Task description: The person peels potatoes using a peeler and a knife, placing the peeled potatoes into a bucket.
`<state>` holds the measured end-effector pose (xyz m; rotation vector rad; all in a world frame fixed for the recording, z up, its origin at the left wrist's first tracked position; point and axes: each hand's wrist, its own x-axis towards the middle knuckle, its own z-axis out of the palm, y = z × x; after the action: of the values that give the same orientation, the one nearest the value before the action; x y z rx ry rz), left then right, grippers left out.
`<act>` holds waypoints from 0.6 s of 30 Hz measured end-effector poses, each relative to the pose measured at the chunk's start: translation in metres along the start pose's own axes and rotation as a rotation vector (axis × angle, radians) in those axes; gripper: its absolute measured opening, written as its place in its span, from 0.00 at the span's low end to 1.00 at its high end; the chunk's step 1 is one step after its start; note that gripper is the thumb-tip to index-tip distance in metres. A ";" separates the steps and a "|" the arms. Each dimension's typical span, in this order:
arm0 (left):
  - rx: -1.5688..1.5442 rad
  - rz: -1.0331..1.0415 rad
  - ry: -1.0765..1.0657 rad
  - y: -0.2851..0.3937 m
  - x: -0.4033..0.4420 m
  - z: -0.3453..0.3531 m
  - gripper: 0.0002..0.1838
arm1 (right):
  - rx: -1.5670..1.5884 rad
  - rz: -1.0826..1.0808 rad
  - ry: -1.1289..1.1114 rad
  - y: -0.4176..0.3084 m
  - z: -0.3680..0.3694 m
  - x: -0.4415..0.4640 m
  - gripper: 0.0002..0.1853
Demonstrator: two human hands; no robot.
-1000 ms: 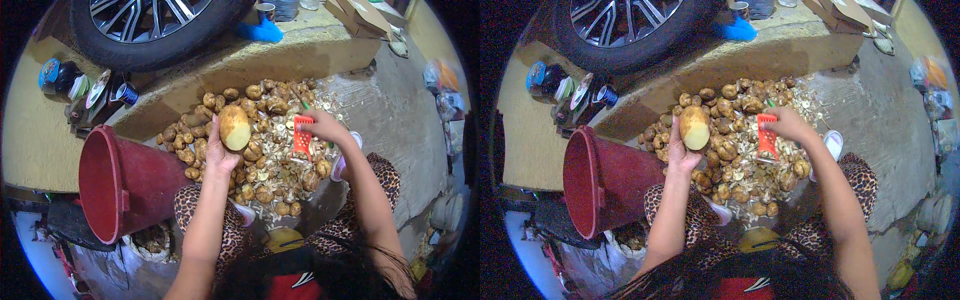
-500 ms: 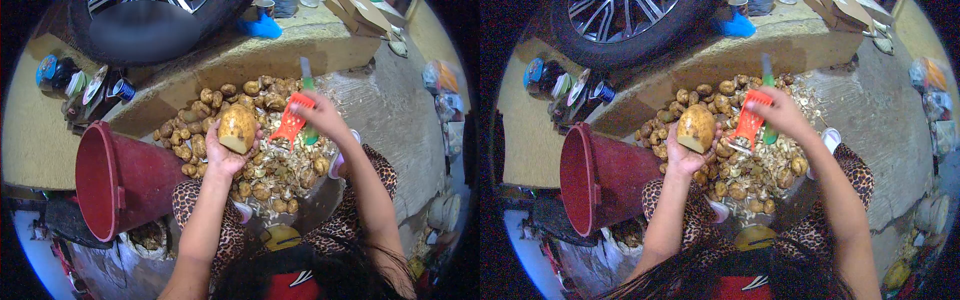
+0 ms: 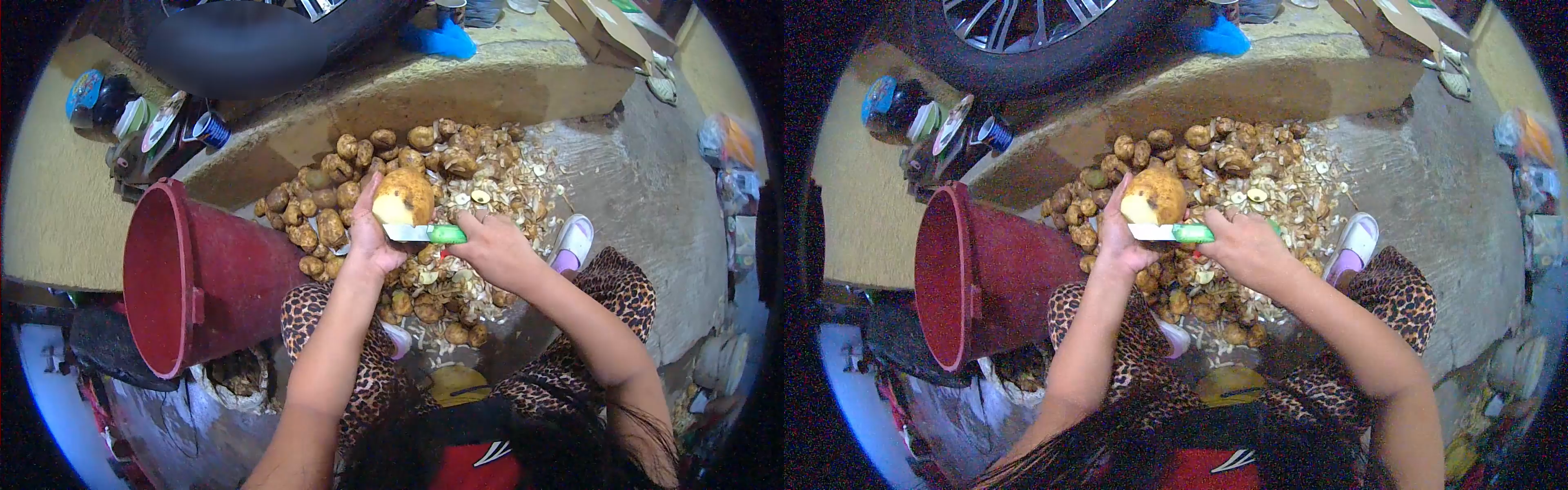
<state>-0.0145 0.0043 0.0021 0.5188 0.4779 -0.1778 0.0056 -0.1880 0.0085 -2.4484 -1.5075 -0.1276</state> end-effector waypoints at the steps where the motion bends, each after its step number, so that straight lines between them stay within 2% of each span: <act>1: -0.002 -0.001 0.007 -0.001 0.001 -0.002 0.26 | -0.015 0.024 -0.013 0.000 0.002 -0.001 0.06; 4: 0.034 -0.179 -0.106 0.004 0.004 -0.019 0.24 | -0.095 0.108 -0.028 0.010 0.005 0.002 0.05; 5: 0.039 -0.269 -0.234 0.004 0.008 -0.028 0.25 | -0.124 0.175 0.068 0.029 0.023 0.001 0.04; 8: 0.208 -0.071 0.036 -0.016 -0.009 -0.001 0.30 | -0.036 0.544 0.012 0.072 -0.003 -0.001 0.06; 9: 0.215 -0.048 0.067 -0.020 -0.008 -0.001 0.33 | 0.021 0.501 -0.001 0.070 -0.009 -0.003 0.06; 11: 0.161 -0.197 -0.087 -0.010 0.001 -0.018 0.31 | 0.136 0.401 -0.027 0.063 -0.017 0.000 0.07; 13: 0.065 -0.337 -0.197 0.001 0.008 -0.029 0.30 | 0.151 0.199 -0.034 0.038 -0.011 -0.002 0.06; 16: 0.137 -0.131 0.131 -0.002 -0.001 -0.005 0.29 | 0.167 0.023 -0.084 0.008 -0.010 -0.002 0.05; 18: 0.115 -0.119 0.071 -0.002 -0.001 -0.008 0.27 | 0.136 -0.038 -0.083 0.004 -0.006 -0.003 0.04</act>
<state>-0.0189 0.0065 -0.0043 0.6113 0.5706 -0.3035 0.0082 -0.1934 0.0129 -2.3450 -1.5435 0.0681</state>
